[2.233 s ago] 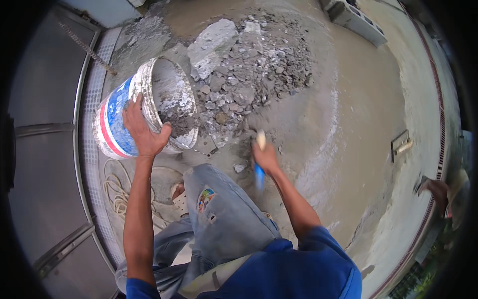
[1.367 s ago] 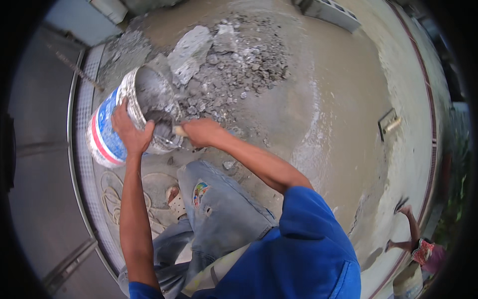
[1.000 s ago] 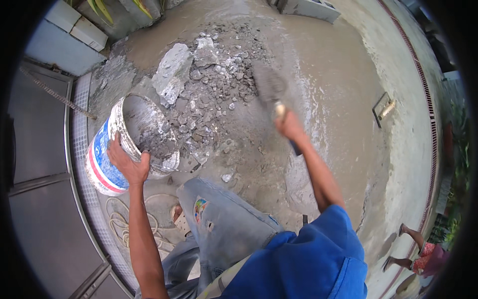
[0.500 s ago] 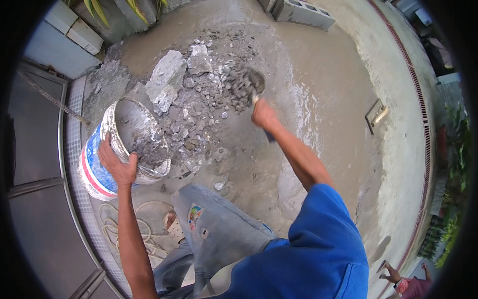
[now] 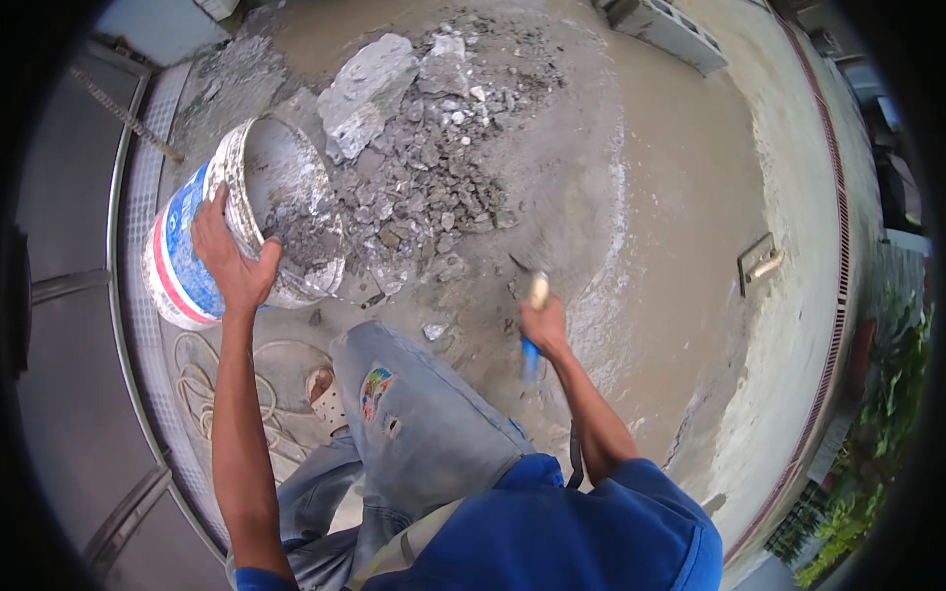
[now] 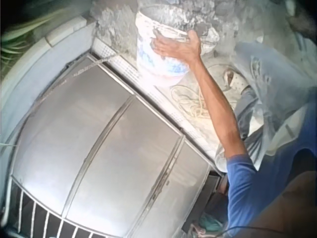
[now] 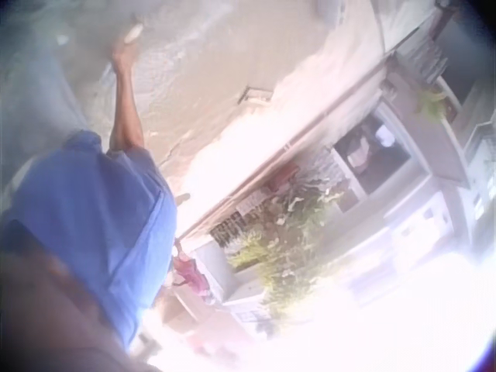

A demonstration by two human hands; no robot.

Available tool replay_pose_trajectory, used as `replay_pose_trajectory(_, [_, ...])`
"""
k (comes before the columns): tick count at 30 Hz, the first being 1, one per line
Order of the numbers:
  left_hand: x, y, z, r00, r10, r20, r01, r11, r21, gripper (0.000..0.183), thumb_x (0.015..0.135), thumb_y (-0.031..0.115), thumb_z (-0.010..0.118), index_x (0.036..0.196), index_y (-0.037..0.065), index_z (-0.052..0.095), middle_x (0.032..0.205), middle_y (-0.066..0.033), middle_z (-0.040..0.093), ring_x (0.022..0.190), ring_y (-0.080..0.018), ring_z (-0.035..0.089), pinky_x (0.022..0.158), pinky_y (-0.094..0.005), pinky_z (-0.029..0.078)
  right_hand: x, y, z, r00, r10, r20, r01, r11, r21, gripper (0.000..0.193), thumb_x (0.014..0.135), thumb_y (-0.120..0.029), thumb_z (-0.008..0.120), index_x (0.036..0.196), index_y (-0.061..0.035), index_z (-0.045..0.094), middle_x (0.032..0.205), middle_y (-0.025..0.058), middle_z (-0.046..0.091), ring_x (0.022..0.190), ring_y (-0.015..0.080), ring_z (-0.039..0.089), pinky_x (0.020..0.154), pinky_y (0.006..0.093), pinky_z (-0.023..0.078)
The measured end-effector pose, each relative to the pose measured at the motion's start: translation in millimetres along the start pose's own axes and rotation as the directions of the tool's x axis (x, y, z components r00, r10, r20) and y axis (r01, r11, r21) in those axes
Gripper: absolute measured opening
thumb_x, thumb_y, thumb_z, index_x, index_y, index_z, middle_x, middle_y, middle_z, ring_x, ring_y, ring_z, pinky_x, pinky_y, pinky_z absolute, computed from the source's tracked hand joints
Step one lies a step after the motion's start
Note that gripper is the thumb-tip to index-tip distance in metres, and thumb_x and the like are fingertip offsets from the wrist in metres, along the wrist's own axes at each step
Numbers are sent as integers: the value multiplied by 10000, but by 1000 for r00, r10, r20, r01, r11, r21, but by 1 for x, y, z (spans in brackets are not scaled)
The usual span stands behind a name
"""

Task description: The person scoops concrete rubble into a bucket using a trowel and by hand. The person then carries the bucket down the walkway and empties the rubble into a ground trench.

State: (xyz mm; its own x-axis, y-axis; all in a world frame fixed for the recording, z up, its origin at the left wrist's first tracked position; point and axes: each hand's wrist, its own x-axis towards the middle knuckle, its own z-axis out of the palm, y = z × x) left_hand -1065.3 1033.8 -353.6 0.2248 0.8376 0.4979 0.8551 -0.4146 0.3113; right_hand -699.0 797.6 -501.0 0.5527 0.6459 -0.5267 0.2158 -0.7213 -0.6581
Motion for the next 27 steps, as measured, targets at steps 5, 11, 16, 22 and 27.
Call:
replay_pose_trajectory(5, [-12,-6,-3,1000,-16,-9,16,1000,20,876,560,333,649,1349,41,404,1271,-188,474,1275,-381,376,1106,-554,144,42,-128,100,972,-166,165,162,986,40,215,809,-158,610,856,37,532,654,91,593,537,193,579,486,371,466])
replay_pose_trajectory(11, [-11,-8,0,999,-41,-10,41,999,11,884,560,341,665,1355,63,397,1272,-200,461,1282,-352,375,1116,-548,128,62,-126,110,929,-211,304,120,948,294,139,829,-120,585,848,3,522,633,60,552,498,148,531,435,323,444])
replay_pose_trajectory(16, [-8,-7,1,998,-56,-17,56,998,-11,898,545,339,673,1356,71,395,1278,-200,457,1282,-347,376,1127,-532,114,8,-148,80,929,-257,268,230,965,126,204,812,-141,602,911,32,555,673,104,598,555,189,578,507,350,485])
replay_pose_trajectory(22, [-3,-4,4,999,-43,-15,43,999,-8,897,553,342,669,1360,67,390,1279,-191,464,1284,-351,375,1127,-532,118,-55,-176,116,739,-474,478,616,762,-197,469,801,-164,620,1182,44,442,858,279,645,801,443,640,708,491,518])
replay_pose_trajectory(27, [-7,-7,4,1000,-22,20,22,1000,20,930,559,377,668,1374,48,367,1300,-207,444,1297,-372,348,1121,-538,126,-49,-189,107,601,-468,648,757,595,-272,540,780,-163,616,1256,-12,412,927,268,629,850,430,627,724,492,507])
